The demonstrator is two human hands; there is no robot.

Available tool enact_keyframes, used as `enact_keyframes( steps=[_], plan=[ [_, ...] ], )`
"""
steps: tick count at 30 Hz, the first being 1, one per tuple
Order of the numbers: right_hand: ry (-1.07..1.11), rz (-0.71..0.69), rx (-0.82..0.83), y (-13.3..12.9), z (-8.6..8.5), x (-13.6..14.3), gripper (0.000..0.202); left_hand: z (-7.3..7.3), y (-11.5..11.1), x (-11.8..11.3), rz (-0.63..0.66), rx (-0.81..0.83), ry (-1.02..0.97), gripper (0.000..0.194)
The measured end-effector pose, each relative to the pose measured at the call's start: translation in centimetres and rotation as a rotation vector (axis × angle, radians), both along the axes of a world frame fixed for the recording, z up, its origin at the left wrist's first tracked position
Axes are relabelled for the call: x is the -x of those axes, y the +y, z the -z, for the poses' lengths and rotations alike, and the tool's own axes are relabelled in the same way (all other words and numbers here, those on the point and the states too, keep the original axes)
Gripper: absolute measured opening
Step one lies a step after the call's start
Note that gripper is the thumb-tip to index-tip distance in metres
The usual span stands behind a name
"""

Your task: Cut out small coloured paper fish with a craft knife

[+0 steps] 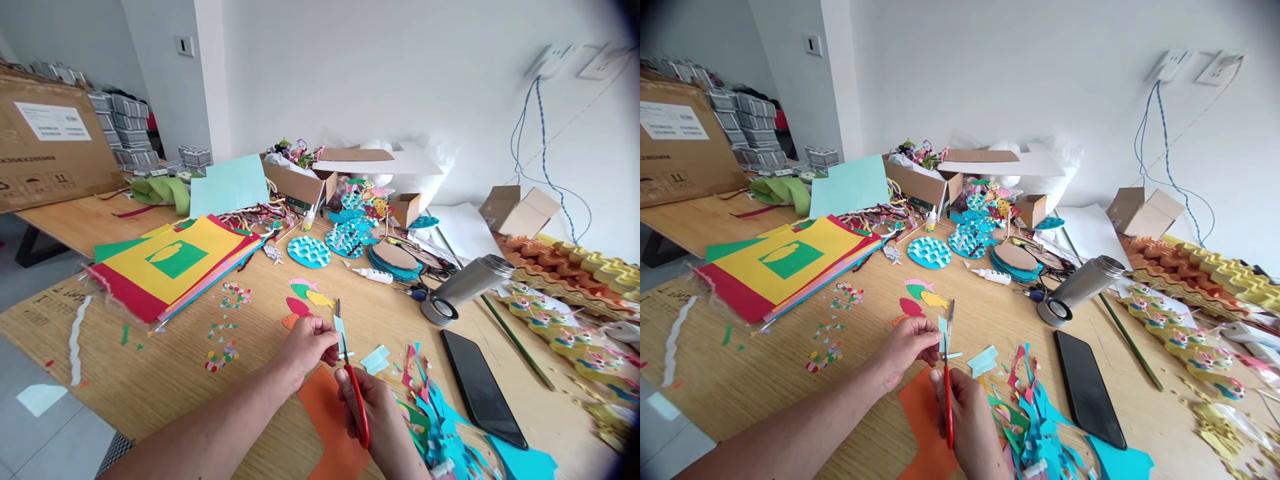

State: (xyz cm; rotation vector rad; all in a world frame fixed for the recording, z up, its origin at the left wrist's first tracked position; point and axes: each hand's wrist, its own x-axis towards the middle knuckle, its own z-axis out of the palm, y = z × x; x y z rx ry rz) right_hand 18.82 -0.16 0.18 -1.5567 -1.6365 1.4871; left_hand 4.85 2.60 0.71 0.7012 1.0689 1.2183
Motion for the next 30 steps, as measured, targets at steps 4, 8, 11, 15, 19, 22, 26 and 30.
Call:
enact_keyframes(
  steps=[4, 8, 11, 15, 19, 22, 26, 30],
  plan=[
    [0.012, 0.006, 0.003, -0.01, 0.17, 0.06, 0.059, 0.01, 0.09, 0.07, -0.011, 0.007, -0.01, 0.02],
    [0.008, 0.006, 0.007, -0.03, 0.37, 0.07, 0.059, 0.05, 0.16, 0.1, -0.002, 0.021, -0.004, 0.018],
    [0.004, -0.001, 0.01, 0.03, 0.42, 0.06, 0.058, 0.03, 0.12, 0.1, 0.005, 0.026, -0.001, 0.019],
    [0.016, -0.009, 0.01, 0.1, 0.39, 0.06, 0.06, -0.05, 0.01, 0.09, 0.016, 0.027, -0.006, 0.02],
    [0.008, -0.02, 0.012, 0.1, 0.34, 0.08, 0.063, -0.06, 0.02, 0.08, 0.016, 0.022, -0.02, 0.019],
    [0.001, -0.019, 0.016, 0.08, 0.34, 0.09, 0.065, -0.01, 0.03, 0.05, 0.013, 0.022, -0.027, 0.019],
    [0.01, -0.015, 0.018, 0.07, 0.39, 0.11, 0.065, 0.1, -0.04, -0.05, 0.015, 0.027, -0.028, 0.022],
    [0.021, -0.014, 0.021, 0.13, 0.44, 0.12, 0.065, 0.17, -0.07, -0.12, 0.017, 0.03, -0.026, 0.023]
  ],
)
